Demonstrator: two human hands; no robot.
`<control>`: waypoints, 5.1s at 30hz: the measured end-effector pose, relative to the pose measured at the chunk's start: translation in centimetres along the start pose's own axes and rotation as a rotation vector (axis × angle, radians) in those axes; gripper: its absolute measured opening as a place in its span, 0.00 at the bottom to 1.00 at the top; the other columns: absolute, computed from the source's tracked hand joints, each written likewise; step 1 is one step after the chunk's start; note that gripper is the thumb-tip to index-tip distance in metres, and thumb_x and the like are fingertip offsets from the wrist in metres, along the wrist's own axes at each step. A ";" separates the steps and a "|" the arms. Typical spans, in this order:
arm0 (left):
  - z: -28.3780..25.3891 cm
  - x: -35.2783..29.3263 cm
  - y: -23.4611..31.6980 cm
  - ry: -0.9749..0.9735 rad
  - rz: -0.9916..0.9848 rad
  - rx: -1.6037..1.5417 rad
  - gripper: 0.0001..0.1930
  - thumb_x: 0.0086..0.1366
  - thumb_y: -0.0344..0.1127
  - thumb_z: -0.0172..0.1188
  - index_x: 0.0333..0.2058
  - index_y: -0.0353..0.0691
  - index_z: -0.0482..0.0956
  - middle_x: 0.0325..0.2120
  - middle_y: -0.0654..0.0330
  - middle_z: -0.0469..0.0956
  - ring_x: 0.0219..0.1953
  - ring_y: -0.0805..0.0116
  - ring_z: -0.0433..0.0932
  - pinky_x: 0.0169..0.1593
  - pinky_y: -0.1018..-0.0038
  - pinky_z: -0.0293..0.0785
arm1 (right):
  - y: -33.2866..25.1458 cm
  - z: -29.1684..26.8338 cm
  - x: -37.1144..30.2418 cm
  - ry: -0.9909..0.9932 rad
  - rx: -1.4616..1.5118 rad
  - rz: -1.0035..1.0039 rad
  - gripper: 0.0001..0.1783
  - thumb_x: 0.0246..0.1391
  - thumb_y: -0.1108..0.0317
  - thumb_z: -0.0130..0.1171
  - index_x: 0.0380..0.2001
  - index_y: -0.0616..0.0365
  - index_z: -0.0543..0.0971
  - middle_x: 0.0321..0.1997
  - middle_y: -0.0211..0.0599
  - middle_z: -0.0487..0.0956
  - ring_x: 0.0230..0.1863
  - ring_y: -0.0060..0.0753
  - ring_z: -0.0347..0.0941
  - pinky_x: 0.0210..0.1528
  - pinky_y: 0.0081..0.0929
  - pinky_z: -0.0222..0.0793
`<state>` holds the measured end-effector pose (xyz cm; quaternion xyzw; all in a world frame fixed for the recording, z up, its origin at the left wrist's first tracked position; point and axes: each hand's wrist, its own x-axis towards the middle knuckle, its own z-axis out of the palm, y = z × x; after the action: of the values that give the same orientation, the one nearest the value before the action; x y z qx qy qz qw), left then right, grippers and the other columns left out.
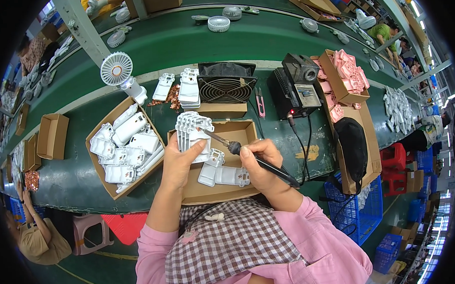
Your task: The person uses a soldering iron to work on white plastic components, placing each finished piece into a cardboard box before picking up the next one. After soldering several components, the person briefly picks up a small white fan from the table and sets it back down.
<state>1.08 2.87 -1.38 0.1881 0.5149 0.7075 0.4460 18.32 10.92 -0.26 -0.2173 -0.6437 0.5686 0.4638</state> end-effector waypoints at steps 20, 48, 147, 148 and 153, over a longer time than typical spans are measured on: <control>0.0 -0.1 0.1 -0.021 0.026 0.037 0.18 0.55 0.27 0.63 0.45 0.34 0.72 0.36 0.62 0.77 0.37 0.77 0.75 0.43 0.79 0.71 | -0.3 0.2 0.2 -0.016 -0.087 0.001 0.08 0.53 0.72 0.61 0.29 0.62 0.72 0.22 0.32 0.75 0.21 0.15 0.69 0.22 0.15 0.63; 0.3 0.0 0.6 0.075 0.032 0.078 0.18 0.60 0.35 0.60 0.47 0.35 0.68 0.37 0.61 0.76 0.33 0.78 0.76 0.31 0.80 0.76 | 0.6 -0.5 -0.4 -0.005 0.141 -0.076 0.07 0.55 0.74 0.57 0.34 0.63 0.69 0.25 0.35 0.74 0.23 0.17 0.66 0.26 0.17 0.64; 0.5 0.0 0.4 0.115 0.133 0.135 0.15 0.62 0.32 0.55 0.46 0.36 0.68 0.36 0.61 0.75 0.32 0.77 0.75 0.26 0.80 0.76 | 1.0 -0.4 -0.1 0.000 0.016 -0.041 0.08 0.55 0.71 0.58 0.29 0.61 0.70 0.23 0.32 0.74 0.23 0.16 0.65 0.26 0.17 0.62; 0.5 -0.1 0.5 0.141 0.145 0.180 0.14 0.61 0.31 0.55 0.46 0.36 0.68 0.35 0.60 0.75 0.30 0.76 0.75 0.24 0.80 0.76 | 0.8 -0.3 0.0 -0.013 -0.041 -0.051 0.08 0.55 0.71 0.59 0.29 0.61 0.70 0.23 0.32 0.74 0.23 0.16 0.66 0.25 0.17 0.62; 0.4 0.0 0.3 0.140 0.139 0.158 0.13 0.61 0.29 0.55 0.45 0.35 0.69 0.32 0.60 0.76 0.24 0.77 0.74 0.21 0.80 0.75 | 0.5 0.0 0.4 -0.044 -0.116 -0.016 0.08 0.53 0.71 0.60 0.27 0.61 0.71 0.20 0.31 0.75 0.20 0.15 0.67 0.22 0.16 0.62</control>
<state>1.24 3.04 -0.96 0.2079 0.5846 0.7055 0.3425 17.96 11.38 -0.62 -0.2263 -0.6874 0.5310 0.4408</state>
